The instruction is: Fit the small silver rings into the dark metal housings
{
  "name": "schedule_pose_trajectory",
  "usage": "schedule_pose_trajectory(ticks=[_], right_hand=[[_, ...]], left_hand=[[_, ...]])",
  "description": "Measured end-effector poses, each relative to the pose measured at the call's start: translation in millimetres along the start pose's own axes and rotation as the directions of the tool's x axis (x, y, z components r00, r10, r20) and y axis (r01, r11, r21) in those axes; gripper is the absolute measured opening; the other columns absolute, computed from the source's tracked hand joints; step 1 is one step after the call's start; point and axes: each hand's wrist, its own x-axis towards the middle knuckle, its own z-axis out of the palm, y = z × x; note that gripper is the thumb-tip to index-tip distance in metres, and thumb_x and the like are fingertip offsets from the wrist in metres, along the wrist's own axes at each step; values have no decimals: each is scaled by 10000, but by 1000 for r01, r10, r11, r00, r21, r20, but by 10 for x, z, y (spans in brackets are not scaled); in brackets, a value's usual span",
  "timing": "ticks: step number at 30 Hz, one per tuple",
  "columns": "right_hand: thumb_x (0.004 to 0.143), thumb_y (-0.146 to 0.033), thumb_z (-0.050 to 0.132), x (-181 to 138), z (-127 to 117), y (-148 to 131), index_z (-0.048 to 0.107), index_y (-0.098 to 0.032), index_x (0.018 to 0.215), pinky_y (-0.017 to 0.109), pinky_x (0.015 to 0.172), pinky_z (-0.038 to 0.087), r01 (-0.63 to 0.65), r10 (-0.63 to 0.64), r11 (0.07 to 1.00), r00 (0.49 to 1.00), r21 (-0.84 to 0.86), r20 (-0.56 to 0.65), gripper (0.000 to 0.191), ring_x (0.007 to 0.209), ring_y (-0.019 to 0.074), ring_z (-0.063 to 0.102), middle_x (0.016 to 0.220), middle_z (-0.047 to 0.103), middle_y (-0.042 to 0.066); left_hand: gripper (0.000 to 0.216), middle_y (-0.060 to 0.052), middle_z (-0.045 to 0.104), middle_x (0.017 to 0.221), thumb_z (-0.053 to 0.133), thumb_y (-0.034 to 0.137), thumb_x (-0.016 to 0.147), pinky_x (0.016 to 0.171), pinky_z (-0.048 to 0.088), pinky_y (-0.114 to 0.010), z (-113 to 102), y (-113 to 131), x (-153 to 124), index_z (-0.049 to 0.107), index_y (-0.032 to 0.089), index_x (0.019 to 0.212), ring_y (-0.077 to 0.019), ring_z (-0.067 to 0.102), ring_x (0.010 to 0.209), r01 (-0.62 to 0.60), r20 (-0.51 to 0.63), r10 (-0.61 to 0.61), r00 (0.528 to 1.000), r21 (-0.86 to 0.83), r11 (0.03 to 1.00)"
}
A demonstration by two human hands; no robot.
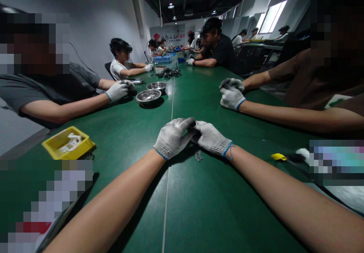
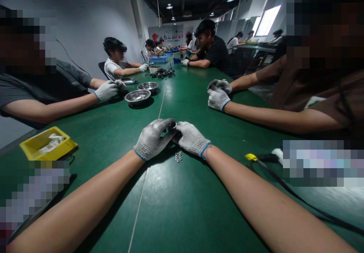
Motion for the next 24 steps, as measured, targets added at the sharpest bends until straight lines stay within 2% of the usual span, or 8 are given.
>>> schedule_pose_trajectory(ticks=[3,10,24], right_hand=[[816,-137,697,0,-1,2,774,-170,997,386,948,557,-14,14,1000,1000,-6,8,199,1023,274,707,1087,766,114],[852,-184,704,-2,-23,-28,751,-183,881,347,872,549,-21,21,1000,1000,-23,19,56,949,244,703,1001,762,87],[863,-196,708,-10,-29,-43,744,-170,911,353,872,537,-22,24,999,999,-50,26,66,950,245,683,1007,748,96]], left_hand=[[272,-95,780,1111,533,332,1056,898,635,-401,-6,-5,8,652,214,1270,-234,757,997,-7,1,7,1000,29,1000],[263,-78,801,1128,565,310,1038,904,644,-351,-5,-30,-4,683,221,1255,-207,777,998,8,-43,-8,999,2,1000],[242,-77,800,1138,609,311,1006,954,634,-390,-46,15,36,722,230,1204,-227,769,1041,88,80,-84,993,-46,995]])
